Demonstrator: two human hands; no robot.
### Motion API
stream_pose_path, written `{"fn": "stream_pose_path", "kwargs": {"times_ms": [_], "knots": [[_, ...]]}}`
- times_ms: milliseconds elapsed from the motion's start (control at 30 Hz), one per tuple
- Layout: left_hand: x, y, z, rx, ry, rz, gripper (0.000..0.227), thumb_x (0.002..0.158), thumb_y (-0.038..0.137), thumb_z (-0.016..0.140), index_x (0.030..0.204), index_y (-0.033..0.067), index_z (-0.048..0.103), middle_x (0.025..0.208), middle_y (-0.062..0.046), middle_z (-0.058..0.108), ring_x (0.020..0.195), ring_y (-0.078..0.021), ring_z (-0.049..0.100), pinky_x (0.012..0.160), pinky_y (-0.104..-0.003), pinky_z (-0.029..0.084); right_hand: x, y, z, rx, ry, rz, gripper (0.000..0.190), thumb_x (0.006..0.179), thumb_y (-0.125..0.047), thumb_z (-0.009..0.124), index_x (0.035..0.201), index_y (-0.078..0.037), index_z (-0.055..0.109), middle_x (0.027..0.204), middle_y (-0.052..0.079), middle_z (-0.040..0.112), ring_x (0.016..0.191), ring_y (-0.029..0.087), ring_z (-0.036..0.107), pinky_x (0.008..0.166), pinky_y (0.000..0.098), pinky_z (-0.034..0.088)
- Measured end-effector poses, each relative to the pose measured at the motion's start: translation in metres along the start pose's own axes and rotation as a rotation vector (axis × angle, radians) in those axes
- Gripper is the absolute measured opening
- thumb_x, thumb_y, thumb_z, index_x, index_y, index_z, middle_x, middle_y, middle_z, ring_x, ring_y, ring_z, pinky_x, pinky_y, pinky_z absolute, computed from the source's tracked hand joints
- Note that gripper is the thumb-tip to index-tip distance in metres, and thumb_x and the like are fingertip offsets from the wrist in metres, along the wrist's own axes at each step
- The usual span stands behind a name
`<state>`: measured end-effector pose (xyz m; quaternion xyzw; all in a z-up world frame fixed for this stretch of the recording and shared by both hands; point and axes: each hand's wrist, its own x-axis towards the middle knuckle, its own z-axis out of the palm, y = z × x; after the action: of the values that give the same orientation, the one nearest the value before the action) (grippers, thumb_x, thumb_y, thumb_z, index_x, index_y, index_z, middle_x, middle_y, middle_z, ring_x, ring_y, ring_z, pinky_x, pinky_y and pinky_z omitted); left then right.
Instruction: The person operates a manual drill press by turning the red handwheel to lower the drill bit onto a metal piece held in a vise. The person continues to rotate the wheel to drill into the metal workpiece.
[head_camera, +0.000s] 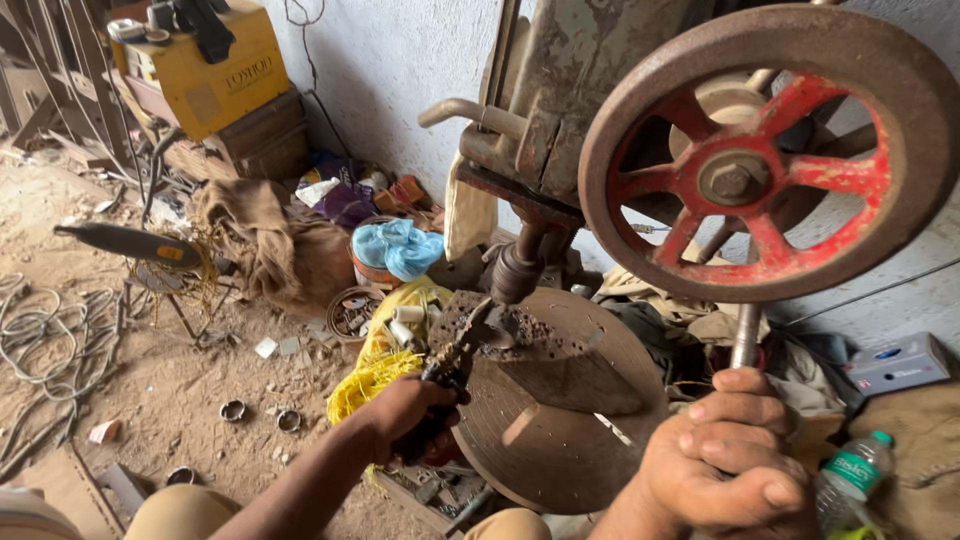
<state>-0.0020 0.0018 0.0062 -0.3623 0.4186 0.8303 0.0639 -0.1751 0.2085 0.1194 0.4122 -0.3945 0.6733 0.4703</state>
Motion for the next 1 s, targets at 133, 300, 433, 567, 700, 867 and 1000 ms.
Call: {"fn": "stream_pose_path", "kwargs": {"times_ms": [133,300,433,567,700,867,1000], "knots": [[-0.004,-0.001,0.001,0.092,0.021,-0.022,0.026,0.1,0.023,0.056,0.104,0.0004,0.067,0.071,-0.008,0.062,0.051,-0.0167,0.055,0.044,-0.032,0.047,0.001,0.005,-0.005,0.152,-0.045,0.039,0.044,0.115,-0.039,0.034,0.081,-0.012,0.039,0.059,0.001,0.037,0.059,0.018,0.049,0.077,0.0436,0.053],[0.0,0.0,-0.002,0.142,0.035,0.041,0.023,0.098,0.025,0.064,0.097,0.0027,0.07,0.068,-0.006,0.062,0.05,-0.0172,0.059,0.043,-0.031,0.045,0.013,-0.009,0.0,0.15,-0.137,0.044,0.048,0.114,-0.039,0.037,0.077,-0.011,0.046,0.06,0.004,0.039,0.064,0.02,0.052,0.084,0.046,0.054],[0.015,-0.005,-0.008,0.196,0.051,0.061,0.025,0.095,0.028,0.062,0.09,0.0037,0.067,0.063,-0.008,0.059,0.046,-0.0215,0.056,0.04,-0.035,0.042,0.023,-0.031,0.003,0.089,-0.171,0.039,0.046,0.114,-0.031,0.042,0.076,-0.008,0.048,0.063,0.006,0.048,0.07,0.024,0.055,0.091,0.0493,0.056],[0.025,-0.006,-0.008,0.121,0.036,0.133,0.023,0.095,0.022,0.065,0.09,-0.0012,0.067,0.066,-0.011,0.063,0.048,-0.0237,0.057,0.045,-0.037,0.049,0.04,-0.05,0.004,0.137,-0.245,0.146,0.044,0.114,-0.03,0.042,0.08,-0.004,0.047,0.071,0.006,0.052,0.081,0.025,0.058,0.105,0.0495,0.053],[0.035,-0.006,-0.014,0.181,0.088,0.156,0.024,0.097,0.021,0.062,0.095,-0.0014,0.071,0.071,-0.01,0.066,0.052,-0.0231,0.06,0.048,-0.036,0.052,0.04,-0.051,-0.003,0.121,-0.258,0.163,0.046,0.114,-0.032,0.042,0.077,-0.004,0.046,0.072,0.007,0.052,0.079,0.024,0.057,0.11,0.0525,0.053],[0.02,-0.001,-0.012,0.182,0.031,0.118,0.025,0.099,0.022,0.056,0.104,0.0041,0.072,0.073,-0.007,0.065,0.056,-0.0205,0.059,0.048,-0.035,0.051,0.04,-0.049,0.001,0.108,-0.241,0.182,0.052,0.116,-0.038,0.038,0.077,-0.005,0.049,0.069,0.005,0.052,0.08,0.023,0.059,0.115,0.0519,0.05],[0.006,0.0,-0.004,0.148,0.024,0.112,0.024,0.101,0.022,0.055,0.107,0.0029,0.069,0.074,-0.007,0.064,0.057,-0.0201,0.06,0.048,-0.034,0.051,0.049,-0.063,-0.001,0.066,-0.304,0.253,0.051,0.116,-0.04,0.04,0.08,-0.004,0.051,0.07,0.004,0.053,0.08,0.02,0.06,0.117,0.0479,0.049]]}}
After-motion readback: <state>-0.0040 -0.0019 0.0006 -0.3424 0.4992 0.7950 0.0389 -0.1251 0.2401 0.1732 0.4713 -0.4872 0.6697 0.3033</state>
